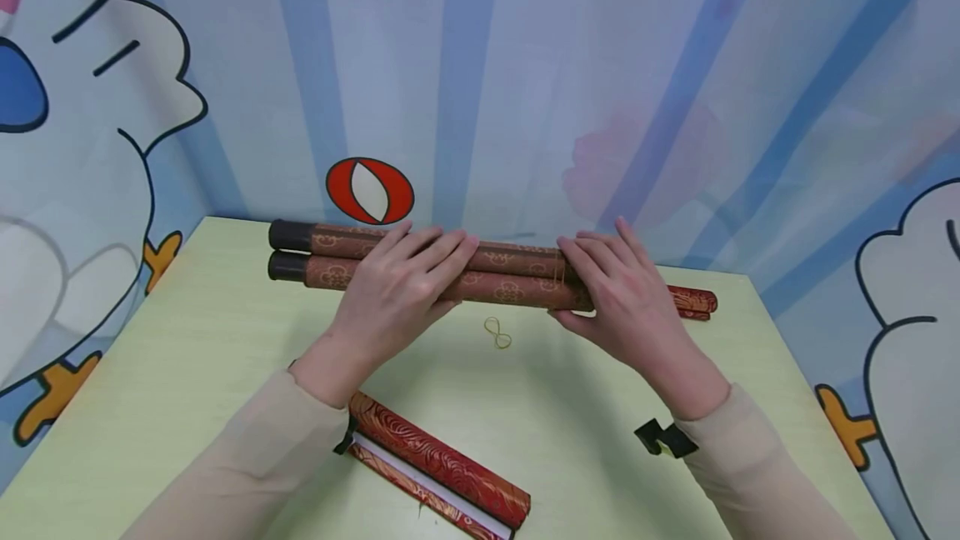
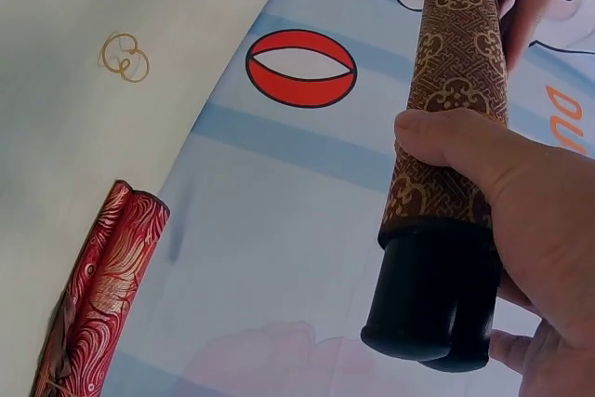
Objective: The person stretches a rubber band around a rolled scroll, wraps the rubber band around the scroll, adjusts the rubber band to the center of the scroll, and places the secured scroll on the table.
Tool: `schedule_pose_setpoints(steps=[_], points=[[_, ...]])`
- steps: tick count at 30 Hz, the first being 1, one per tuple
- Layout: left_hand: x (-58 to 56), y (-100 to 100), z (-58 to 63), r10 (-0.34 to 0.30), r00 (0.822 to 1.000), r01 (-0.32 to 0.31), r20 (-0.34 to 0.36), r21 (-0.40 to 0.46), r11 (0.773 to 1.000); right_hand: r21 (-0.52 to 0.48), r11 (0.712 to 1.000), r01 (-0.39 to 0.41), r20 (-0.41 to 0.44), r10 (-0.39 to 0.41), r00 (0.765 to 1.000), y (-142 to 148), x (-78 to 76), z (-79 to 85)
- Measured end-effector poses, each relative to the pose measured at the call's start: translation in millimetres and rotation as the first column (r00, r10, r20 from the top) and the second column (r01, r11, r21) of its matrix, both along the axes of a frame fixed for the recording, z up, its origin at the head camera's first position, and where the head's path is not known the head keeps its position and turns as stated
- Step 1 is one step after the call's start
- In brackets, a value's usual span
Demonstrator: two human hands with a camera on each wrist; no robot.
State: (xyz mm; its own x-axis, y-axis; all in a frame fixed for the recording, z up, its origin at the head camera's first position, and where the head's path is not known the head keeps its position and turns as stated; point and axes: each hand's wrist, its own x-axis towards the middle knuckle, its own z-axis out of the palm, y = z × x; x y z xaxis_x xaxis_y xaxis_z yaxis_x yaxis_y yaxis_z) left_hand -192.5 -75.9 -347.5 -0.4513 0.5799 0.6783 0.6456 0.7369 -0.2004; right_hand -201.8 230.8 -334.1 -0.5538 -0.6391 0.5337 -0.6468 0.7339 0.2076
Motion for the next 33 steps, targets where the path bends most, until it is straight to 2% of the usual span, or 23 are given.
schedule_pose_setpoints(steps=[9, 16, 22, 33], points=[[-0.8, 7.4, -1.6, 0.014, 1.000, -0.014, 0.002, -0.011, 1.000, -0.004, 1.000, -0.027, 0.000, 0.027, 1.000, -15.1, -2.1, -1.0], [-1.6, 6.1, -0.9, 0.024, 1.000, -0.024, 0.014, -0.022, 0.999, -0.045, 0.999, -0.005, 0.017, 0.006, 1.000, -2.2, 1.2, -2.3], [-1.3, 5.8, 0.3, 0.026, 1.000, -0.025, 0.012, -0.030, 0.999, -0.023, 1.000, 0.005, -0.001, -0.005, 1.000, 4.4, 0.9, -3.1], [-0.1, 6.5, 2.5, 0.029, 1.000, -0.029, -0.005, -0.018, 0.999, -0.038, 0.999, -0.015, -0.049, 0.013, 0.999, -6.6, -1.9, -1.2]])
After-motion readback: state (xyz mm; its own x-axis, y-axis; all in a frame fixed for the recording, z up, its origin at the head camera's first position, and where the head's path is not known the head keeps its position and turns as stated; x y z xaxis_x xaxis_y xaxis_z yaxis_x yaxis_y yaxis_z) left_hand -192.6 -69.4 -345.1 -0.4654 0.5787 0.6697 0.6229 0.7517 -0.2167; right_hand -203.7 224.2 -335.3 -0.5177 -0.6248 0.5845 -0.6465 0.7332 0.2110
